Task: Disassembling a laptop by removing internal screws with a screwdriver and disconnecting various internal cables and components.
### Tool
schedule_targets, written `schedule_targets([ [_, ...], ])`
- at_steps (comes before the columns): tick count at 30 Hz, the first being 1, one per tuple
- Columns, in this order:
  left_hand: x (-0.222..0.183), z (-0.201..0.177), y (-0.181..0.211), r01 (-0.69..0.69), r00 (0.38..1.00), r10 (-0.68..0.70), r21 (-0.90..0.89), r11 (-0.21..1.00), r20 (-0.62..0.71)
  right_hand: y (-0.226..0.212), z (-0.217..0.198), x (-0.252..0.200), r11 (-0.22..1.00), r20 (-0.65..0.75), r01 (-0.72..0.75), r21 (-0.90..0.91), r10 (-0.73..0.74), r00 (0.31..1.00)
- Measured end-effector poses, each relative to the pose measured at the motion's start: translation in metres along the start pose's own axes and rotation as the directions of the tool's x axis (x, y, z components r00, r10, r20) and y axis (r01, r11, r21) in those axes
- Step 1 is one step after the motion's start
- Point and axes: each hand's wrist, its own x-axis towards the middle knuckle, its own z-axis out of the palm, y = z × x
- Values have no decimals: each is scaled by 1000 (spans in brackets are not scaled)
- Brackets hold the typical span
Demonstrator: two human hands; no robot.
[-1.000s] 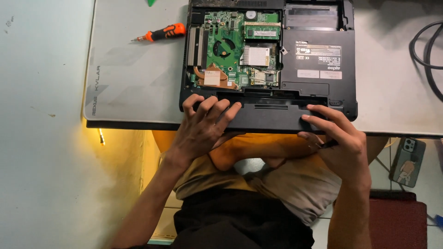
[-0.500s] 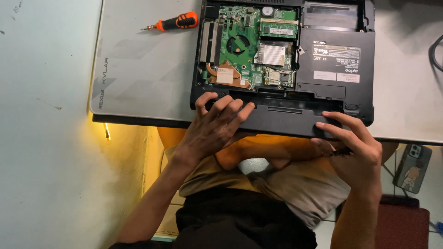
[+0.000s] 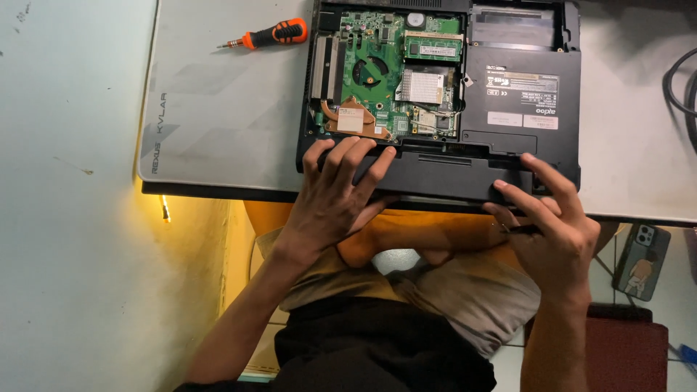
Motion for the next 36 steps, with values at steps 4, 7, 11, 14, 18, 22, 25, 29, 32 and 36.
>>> schedule_targets([
  [4, 11, -15, -7, 17, 1000, -18, -66, 998, -15, 2, -13, 8, 981, -5, -22, -193, 22, 1000],
  [7, 20, -21, -14, 2, 1000, -3, -37, 999, -22, 4, -30, 25, 926, 102, 16, -376, 25, 994],
  [11, 26, -21, -23, -34, 998, 27, -137, 990, -55, 16, -47, 42, 750, 237, 157, -643, 0, 972],
  [14, 28, -15, -30, -44, 998, 35, -194, 980, -51, 26, -51, 54, 676, 280, 207, -708, 0, 960],
  [18, 32, -13, -38, -56, 997, 34, -314, 948, -74, 34, -49, 61, 706, 310, 253, -661, -49, 949],
  [22, 34, -12, -39, -57, 997, 38, -337, 940, -61, 43, -46, 59, 724, 298, 260, -639, -79, 951],
  [25, 32, -9, -37, -42, 997, 18, -344, 938, -71, 53, -39, 54, 763, 275, 263, -591, -116, 954],
  [29, 29, -4, -36, -35, 996, 6, -315, 949, -94, 63, -33, 50, 801, 195, 259, -539, -180, 964],
  [32, 28, -5, -35, -32, 995, -1, -314, 949, -104, 65, -31, 48, 816, 184, 260, -517, -190, 964],
  [36, 28, -5, -34, -16, 995, -14, -294, 956, -101, 65, -27, 45, 818, 158, 242, -523, -186, 970],
])
